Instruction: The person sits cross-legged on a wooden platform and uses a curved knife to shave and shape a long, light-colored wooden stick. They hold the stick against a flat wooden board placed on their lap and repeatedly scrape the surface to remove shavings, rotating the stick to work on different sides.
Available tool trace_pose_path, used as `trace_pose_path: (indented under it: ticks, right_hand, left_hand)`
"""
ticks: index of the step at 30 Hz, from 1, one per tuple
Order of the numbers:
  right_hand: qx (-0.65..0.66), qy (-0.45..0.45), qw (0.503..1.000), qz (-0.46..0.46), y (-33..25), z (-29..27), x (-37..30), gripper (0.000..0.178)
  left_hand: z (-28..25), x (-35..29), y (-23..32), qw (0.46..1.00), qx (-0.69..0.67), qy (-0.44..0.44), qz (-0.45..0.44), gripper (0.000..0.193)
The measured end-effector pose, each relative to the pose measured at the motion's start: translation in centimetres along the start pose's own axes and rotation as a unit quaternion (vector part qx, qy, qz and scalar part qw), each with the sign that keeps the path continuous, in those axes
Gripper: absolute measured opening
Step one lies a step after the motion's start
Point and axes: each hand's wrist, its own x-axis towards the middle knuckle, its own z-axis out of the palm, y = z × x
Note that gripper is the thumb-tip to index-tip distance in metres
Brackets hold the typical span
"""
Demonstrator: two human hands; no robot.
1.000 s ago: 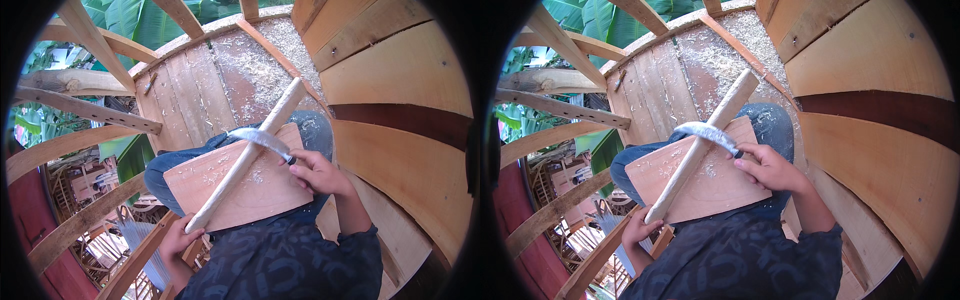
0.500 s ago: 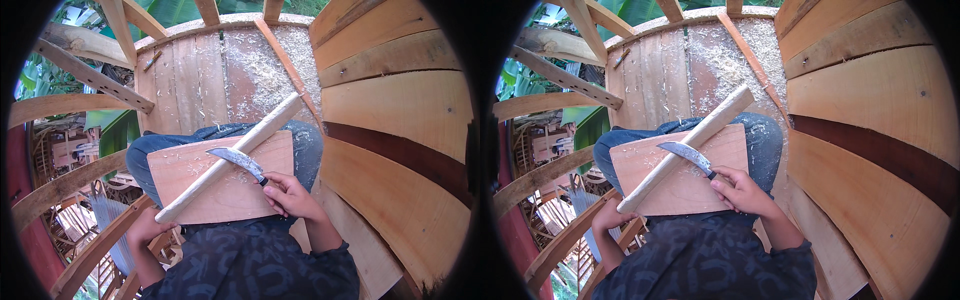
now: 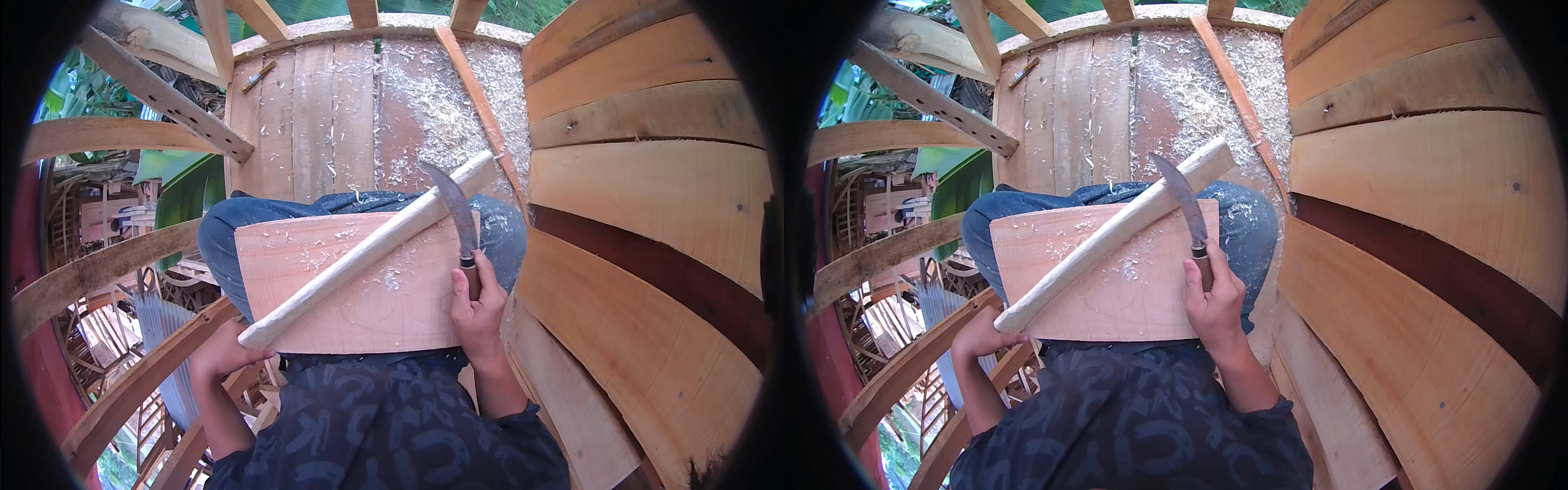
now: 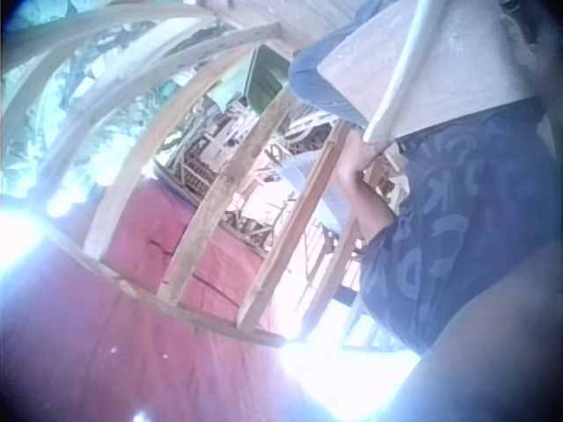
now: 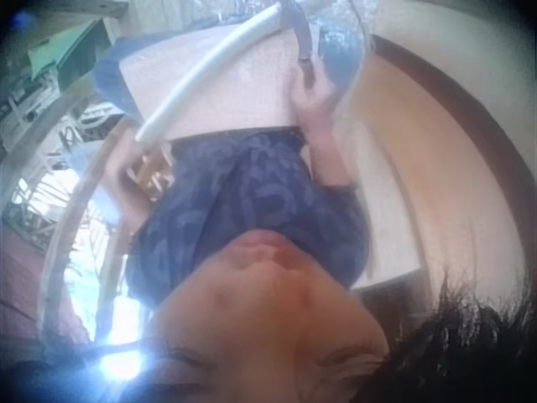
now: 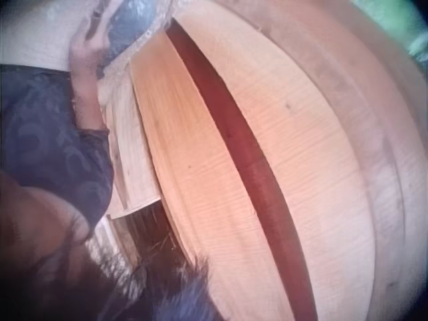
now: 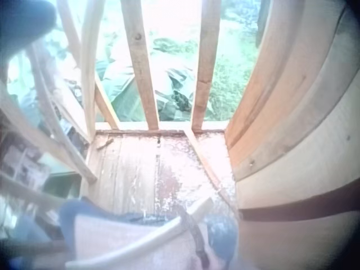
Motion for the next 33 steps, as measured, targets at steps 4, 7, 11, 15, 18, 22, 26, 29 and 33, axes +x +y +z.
trace_pose_path:
  ticks: [4,7,11,15,18,22,26,29,33]
  right_hand:
    - [0.225,-0.057,0.936,0.264,-0.4,-2.1,0.5,0.032]
    - [0.362,-0.257,0.82,0.362,-2.0,-3.3,1.2,0.029]
    - [0.386,-0.246,0.807,0.373,-0.9,-3.0,1.6,0.028]
    - [0.393,-0.226,0.802,0.389,-2.1,-2.5,1.4,0.028]
    - [0.344,-0.193,0.848,0.354,-1.7,-1.9,1.1,0.029]
    - [0.058,-0.038,0.99,0.126,0.0,-0.8,0.0,0.032]
    - [0.242,-0.11,0.926,0.268,0.0,-1.9,0.5,0.028]
    - [0.358,-0.327,0.805,0.343,-1.9,-2.6,0.8,0.028]
    - [0.39,-0.208,0.818,0.368,-0.5,-2.5,2.1,0.029]
  left_hand:
    - [0.0,-0.4,-0.4,1.0,0.023,0.011,-0.004,0.049]
    - [0.1,0.3,-1.2,0.999,0.033,0.023,0.021,0.048]
    - [0.2,-0.2,-0.7,1.0,0.019,0.02,0.01,0.047]
    - [0.1,0.6,-1.5,1.0,0.026,0.0,0.007,0.045]
    - [0.0,0.4,-1.5,0.999,0.027,0.014,0.038,0.044]
    - [0.1,0.3,-0.9,1.0,-0.009,0.002,0.013,0.042]
    - [0.1,0.4,-1.0,1.0,0.011,0.006,0.011,0.039]
    - [0.0,0.5,-0.8,1.0,0.011,-0.003,0.005,0.039]
    - [0.4,-0.1,-0.5,0.999,-0.045,-0.002,-0.006,0.039]
